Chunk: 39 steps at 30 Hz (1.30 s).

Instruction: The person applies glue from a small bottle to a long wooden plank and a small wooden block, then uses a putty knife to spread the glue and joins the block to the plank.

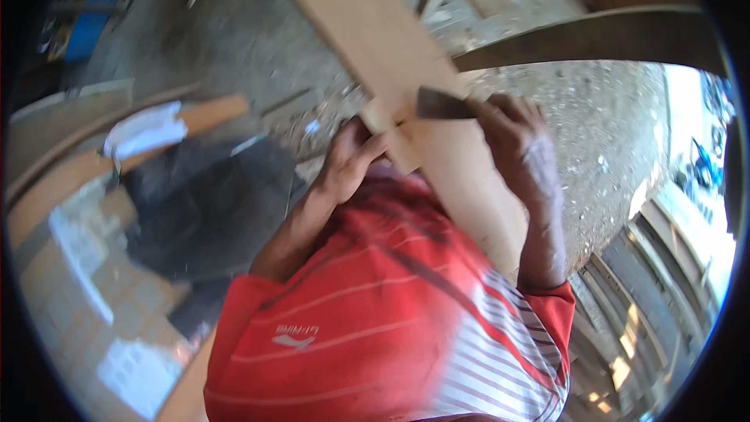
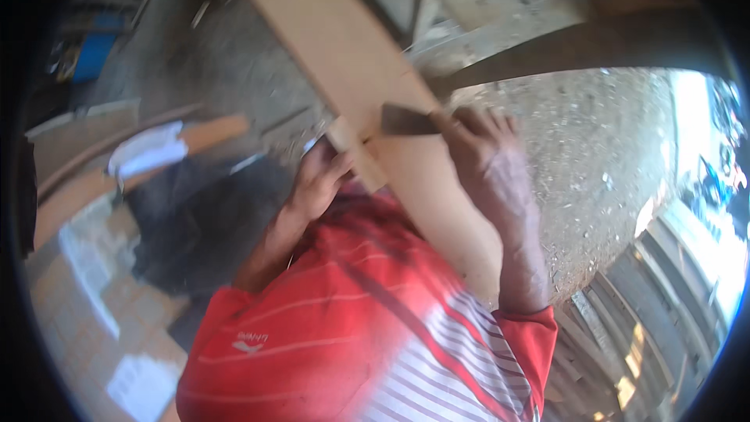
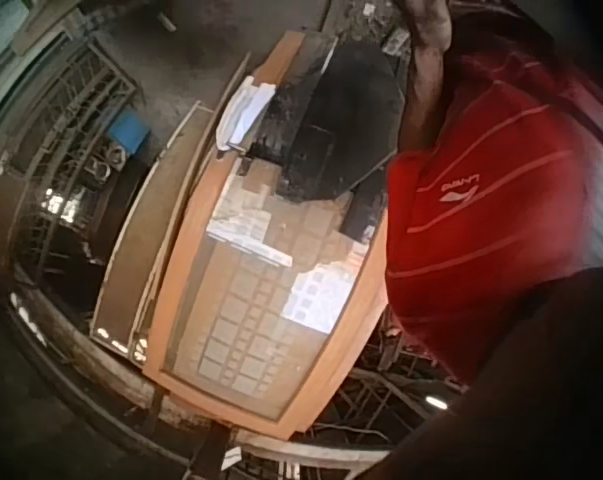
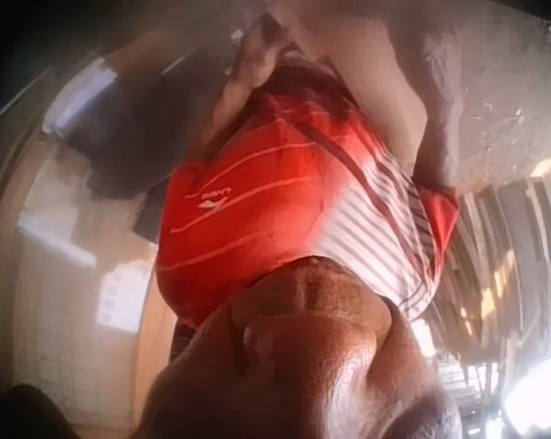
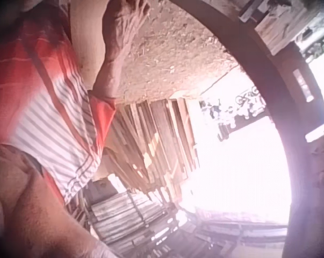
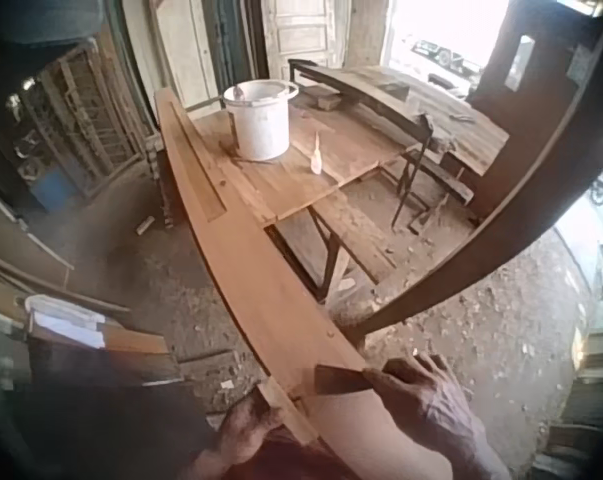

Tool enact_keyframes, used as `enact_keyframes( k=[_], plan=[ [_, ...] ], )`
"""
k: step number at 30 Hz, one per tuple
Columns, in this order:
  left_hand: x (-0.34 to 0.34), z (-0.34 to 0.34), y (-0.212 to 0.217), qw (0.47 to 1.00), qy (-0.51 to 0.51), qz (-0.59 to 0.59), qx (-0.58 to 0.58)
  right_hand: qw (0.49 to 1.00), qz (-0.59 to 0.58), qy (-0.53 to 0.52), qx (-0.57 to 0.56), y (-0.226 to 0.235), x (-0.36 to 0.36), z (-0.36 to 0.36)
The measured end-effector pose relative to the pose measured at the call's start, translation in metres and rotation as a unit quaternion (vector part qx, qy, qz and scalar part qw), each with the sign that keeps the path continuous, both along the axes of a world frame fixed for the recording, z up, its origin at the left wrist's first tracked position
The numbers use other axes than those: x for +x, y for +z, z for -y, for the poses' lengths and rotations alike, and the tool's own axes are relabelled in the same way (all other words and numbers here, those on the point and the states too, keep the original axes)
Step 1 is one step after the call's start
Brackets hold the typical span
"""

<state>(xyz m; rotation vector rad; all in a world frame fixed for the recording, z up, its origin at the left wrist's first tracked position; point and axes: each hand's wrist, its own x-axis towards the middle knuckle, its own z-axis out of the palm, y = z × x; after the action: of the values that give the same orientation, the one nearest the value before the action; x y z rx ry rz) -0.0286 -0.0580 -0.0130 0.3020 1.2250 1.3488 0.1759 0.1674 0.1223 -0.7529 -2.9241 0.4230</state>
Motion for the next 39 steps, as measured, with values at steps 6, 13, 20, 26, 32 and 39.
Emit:
enact_keyframes(
  k=[6,13,20,26,32,39],
  plan=[
    [0.019,-0.021,0.032,0.996,0.051,0.044,0.061,0.996,-0.034,0.022,-0.083,-0.023,0.021,0.015],
    [0.017,-0.030,0.021,0.995,0.025,0.035,0.095,0.993,-0.061,-0.055,-0.087,-0.032,0.033,0.023],
    [0.010,-0.031,0.030,0.995,0.017,0.034,0.089,0.986,-0.127,-0.078,-0.075,-0.034,0.035,0.030],
    [0.002,-0.026,0.020,0.995,-0.016,0.076,0.062,0.972,-0.097,-0.132,-0.169,-0.008,0.039,0.036],
    [0.003,-0.028,0.034,0.993,-0.019,0.074,0.087,0.979,-0.106,-0.123,-0.122,0.007,0.023,0.018],
    [-0.009,-0.035,0.029,0.985,-0.020,0.133,0.107,0.978,-0.147,-0.103,-0.102,0.019,-0.070,-0.046]
  ],
)
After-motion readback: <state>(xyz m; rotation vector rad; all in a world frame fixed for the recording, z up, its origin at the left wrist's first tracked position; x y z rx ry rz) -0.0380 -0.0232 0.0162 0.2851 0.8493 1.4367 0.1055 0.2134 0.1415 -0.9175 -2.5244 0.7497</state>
